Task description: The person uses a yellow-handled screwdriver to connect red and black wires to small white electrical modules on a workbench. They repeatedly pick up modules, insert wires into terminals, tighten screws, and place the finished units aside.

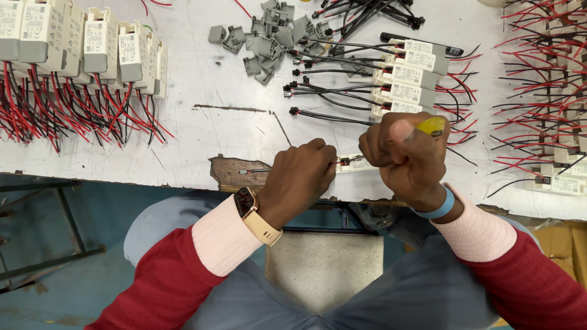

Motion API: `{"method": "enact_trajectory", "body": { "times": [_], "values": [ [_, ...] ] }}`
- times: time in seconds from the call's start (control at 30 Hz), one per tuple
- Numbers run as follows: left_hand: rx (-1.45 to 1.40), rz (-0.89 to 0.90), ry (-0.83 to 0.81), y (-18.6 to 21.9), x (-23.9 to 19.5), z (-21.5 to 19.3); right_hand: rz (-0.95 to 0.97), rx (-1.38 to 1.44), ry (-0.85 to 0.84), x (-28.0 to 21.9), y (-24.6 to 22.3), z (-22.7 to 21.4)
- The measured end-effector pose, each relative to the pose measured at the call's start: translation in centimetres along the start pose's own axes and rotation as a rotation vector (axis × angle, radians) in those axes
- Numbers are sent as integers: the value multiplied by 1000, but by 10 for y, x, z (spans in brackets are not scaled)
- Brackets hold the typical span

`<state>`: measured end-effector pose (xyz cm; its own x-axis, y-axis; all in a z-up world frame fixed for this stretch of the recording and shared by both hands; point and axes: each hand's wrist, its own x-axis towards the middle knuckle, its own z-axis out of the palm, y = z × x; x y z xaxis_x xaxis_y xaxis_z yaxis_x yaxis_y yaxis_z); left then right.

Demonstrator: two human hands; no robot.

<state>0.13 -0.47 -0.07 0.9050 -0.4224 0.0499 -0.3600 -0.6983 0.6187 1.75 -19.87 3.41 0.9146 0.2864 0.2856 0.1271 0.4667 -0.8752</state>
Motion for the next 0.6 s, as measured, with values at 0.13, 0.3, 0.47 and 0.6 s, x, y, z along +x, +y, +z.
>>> {"method": "enact_trajectory", "body": {
  "times": [0.13, 0.3, 0.47, 0.6],
  "values": [
    [2, 8, 3, 0, 0, 0, 3, -5, -16, 0, 0, -1],
    [13, -14, -27, 1, 2, 3, 37, 26, -41, 1, 3, -6],
    [51, -20, -35, 5, 5, 7, 67, 55, -77, 1, 13, -2],
    [45, 26, -20, 4, 8, 8, 71, 24, -75, 8, 14, -2]
  ]
}}
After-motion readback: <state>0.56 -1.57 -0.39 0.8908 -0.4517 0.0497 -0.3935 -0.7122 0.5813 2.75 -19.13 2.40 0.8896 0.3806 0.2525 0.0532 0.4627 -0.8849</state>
